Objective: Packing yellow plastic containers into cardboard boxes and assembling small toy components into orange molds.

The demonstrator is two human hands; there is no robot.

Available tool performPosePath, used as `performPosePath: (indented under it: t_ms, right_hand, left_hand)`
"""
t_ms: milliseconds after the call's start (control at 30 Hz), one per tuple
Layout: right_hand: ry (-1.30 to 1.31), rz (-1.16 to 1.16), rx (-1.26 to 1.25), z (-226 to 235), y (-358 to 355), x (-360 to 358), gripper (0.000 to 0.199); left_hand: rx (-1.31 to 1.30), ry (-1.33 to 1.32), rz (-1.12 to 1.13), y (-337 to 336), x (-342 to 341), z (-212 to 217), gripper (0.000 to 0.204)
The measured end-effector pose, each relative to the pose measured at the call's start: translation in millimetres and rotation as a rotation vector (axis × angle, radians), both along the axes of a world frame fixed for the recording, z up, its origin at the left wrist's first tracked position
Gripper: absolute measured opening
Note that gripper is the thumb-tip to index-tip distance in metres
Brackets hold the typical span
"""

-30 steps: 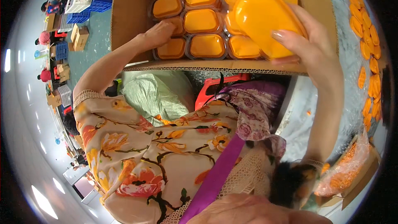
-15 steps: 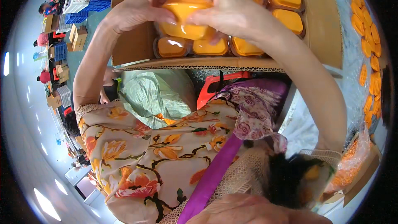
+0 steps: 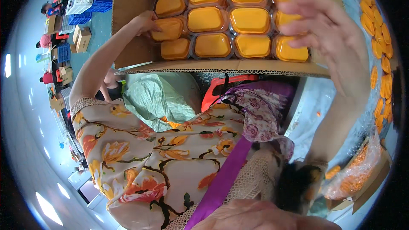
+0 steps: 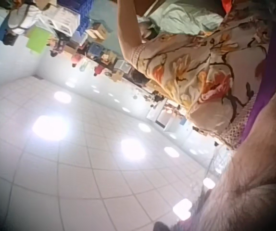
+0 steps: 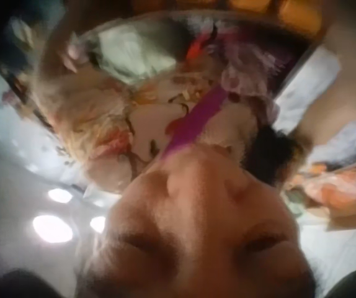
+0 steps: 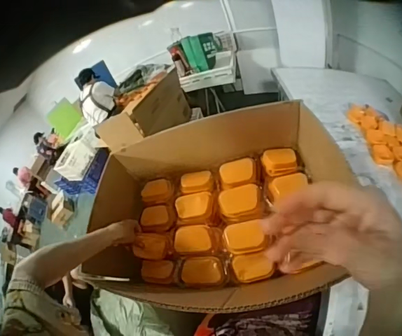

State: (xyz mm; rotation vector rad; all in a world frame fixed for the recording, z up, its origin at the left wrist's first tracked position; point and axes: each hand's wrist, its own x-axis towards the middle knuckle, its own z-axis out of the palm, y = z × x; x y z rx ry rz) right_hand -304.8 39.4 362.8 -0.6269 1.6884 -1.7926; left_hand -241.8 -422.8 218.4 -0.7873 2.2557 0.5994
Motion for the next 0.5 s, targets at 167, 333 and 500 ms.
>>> performPosePath:
  t_ms: [167,333,500]
  right_hand:
    - [-0.04,-0.155,0.089,-10.2,56.6,20.9,0.043]
    - [-0.035,-0.198,-0.138,-52.7,93.3,51.0,0.046]
    - [-0.025,-0.406,-0.241,-80.4,142.0,111.9,0.047]
  left_hand:
    - [-0.26,0.037,-0.253,-10.5,4.2,-6.8,0.043]
    - [-0.659,0.458,-0.575,16.1,37.4,18.2,0.032]
    - [-0.049,0.299,-0.726,63.2,31.0,30.4,0.02]
